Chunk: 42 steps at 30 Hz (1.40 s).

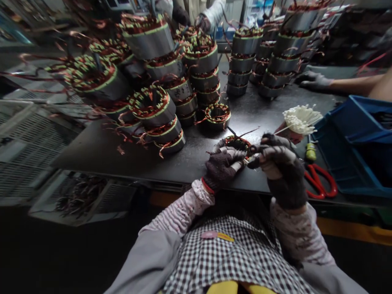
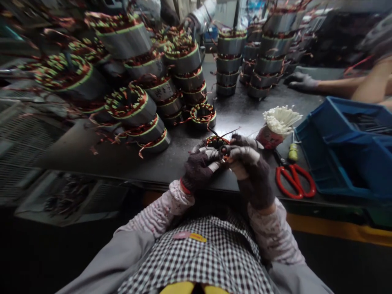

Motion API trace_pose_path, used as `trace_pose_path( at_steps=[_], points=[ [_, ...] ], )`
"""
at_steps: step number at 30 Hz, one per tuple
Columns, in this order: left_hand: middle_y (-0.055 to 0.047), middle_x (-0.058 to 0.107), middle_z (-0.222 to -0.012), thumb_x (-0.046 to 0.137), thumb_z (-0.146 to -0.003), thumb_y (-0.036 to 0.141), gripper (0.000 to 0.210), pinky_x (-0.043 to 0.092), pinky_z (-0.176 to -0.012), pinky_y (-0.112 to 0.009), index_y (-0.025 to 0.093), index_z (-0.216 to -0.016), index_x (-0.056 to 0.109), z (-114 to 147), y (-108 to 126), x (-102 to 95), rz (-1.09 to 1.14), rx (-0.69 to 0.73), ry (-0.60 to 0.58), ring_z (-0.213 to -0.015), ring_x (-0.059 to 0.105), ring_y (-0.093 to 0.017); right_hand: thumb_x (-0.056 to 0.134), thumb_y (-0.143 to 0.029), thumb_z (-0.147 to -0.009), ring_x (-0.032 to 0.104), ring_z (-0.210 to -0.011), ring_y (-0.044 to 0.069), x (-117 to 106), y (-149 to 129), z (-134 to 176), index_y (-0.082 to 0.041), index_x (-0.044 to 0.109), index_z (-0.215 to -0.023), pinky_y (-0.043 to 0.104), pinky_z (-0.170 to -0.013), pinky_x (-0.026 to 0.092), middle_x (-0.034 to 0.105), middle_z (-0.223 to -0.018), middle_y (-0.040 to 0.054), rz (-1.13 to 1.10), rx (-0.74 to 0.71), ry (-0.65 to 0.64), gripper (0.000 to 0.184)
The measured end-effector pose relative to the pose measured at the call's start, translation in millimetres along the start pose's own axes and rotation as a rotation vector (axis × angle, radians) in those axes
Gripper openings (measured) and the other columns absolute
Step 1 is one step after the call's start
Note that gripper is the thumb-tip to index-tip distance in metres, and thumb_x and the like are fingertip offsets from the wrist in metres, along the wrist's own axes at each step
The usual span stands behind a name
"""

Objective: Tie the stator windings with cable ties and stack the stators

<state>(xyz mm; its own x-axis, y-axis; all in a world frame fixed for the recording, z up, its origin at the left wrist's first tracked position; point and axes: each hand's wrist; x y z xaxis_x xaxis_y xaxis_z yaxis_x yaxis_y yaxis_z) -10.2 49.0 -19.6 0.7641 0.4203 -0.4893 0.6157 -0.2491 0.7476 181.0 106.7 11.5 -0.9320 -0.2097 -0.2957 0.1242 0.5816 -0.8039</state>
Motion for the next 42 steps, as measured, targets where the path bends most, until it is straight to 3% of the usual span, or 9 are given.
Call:
trace_pose_path(
  at_steps=[3,6,11,15,25,30,35,39,42],
  points=[
    [0.000,0.093,-0.110,0.090,-0.098,0.019,0.015,0.051,-0.139,-0.061,0.031,-0.108,0.091,0,-2,-3.0,-0.029,0.024,-0.024,-0.116,0.086,-0.027,0.083,-0.053,-0.104,0.079,-0.097,0.025,-4,4,9,-0.028,0.080,-0.103,0.042,-0.078,0.070,0.082,-0.129,0.0109,-0.040,0.100,0.183,0.026],
    [0.000,0.093,-0.113,0.089,-0.101,0.026,0.013,0.048,-0.140,-0.060,0.031,-0.112,0.091,0,-2,-7.2,-0.050,0.045,-0.066,-0.118,0.085,-0.027,0.079,-0.059,-0.107,0.068,-0.069,0.018,-12,0,33,-0.027,0.081,-0.108,0.033,-0.058,0.057,0.082,-0.101,0.0062,0.012,0.267,0.156,0.032],
    [-0.002,0.092,-0.110,0.103,-0.090,0.043,0.029,0.052,-0.134,-0.059,0.029,-0.112,0.091,0,0,-7.0,-0.024,0.040,-0.099,-0.118,0.083,-0.031,0.066,-0.060,-0.113,0.071,-0.076,0.023,-12,-18,52,-0.027,0.083,-0.100,0.037,-0.071,0.057,0.082,-0.087,0.0063,0.223,0.306,-0.132,0.040],
    [-0.002,0.092,-0.108,0.104,-0.088,0.043,0.027,0.052,-0.133,-0.060,0.029,-0.107,0.092,1,3,-0.9,-0.036,-0.004,-0.053,-0.117,0.084,-0.031,0.064,-0.051,-0.112,0.068,-0.070,0.023,-6,-15,41,-0.027,0.087,-0.103,0.037,-0.070,0.056,0.079,-0.078,0.0049,0.196,0.321,-0.215,0.034],
    [-0.002,0.093,-0.109,0.088,-0.103,0.033,0.009,0.049,-0.140,-0.059,0.028,-0.110,0.091,3,0,9.1,-0.082,0.058,0.009,-0.114,0.085,-0.028,0.081,-0.057,-0.100,0.067,-0.064,0.020,-5,-23,49,-0.024,0.077,-0.083,0.032,-0.055,0.052,0.073,-0.072,0.0037,-0.168,0.473,-0.133,0.038],
    [-0.006,0.092,-0.121,0.083,-0.106,0.031,0.018,0.050,-0.141,-0.058,0.025,-0.122,0.088,5,-12,7.4,-0.127,0.090,0.040,-0.124,0.086,-0.029,0.089,-0.066,-0.090,0.065,-0.063,0.019,5,-6,33,-0.026,0.076,-0.086,0.033,-0.053,0.055,0.076,-0.081,0.0038,-0.433,0.478,0.052,0.042],
    [-0.004,0.093,-0.114,0.088,-0.103,0.031,0.005,0.057,-0.135,-0.054,0.029,-0.107,0.090,3,-15,-7.3,-0.132,0.154,-0.075,-0.120,0.087,-0.028,0.083,-0.075,-0.091,0.062,-0.062,0.018,17,19,26,-0.028,0.073,-0.092,0.032,-0.051,0.054,0.073,-0.082,0.0020,-0.442,0.531,-0.116,0.048],
    [-0.004,0.093,-0.108,0.090,-0.100,0.027,0.003,0.058,-0.133,-0.056,0.028,-0.103,0.090,1,-15,-4.7,-0.184,0.104,-0.055,-0.113,0.088,-0.028,0.083,-0.066,-0.094,0.054,-0.056,0.014,13,10,34,-0.027,0.072,-0.092,0.028,-0.048,0.045,0.068,-0.073,-0.0013,-0.378,0.572,-0.036,0.041],
    [-0.005,0.094,-0.110,0.086,-0.101,0.028,0.006,0.056,-0.135,-0.057,0.028,-0.104,0.090,3,-15,-1.6,-0.185,0.137,-0.077,-0.114,0.088,-0.029,0.079,-0.063,-0.099,0.053,-0.057,0.015,35,-6,14,-0.026,0.073,-0.091,0.029,-0.051,0.047,0.066,-0.070,-0.0010,-0.398,0.538,0.022,0.038]
  ],
)
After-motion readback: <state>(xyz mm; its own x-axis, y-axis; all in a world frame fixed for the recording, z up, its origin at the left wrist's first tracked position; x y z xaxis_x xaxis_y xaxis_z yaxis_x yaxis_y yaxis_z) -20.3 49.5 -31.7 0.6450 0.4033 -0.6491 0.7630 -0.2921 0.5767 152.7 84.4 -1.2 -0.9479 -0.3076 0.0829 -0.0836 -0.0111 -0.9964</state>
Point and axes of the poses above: each hand's wrist, its own z-axis away from the middle knuckle, its own x-axis out of the palm, y = z × x
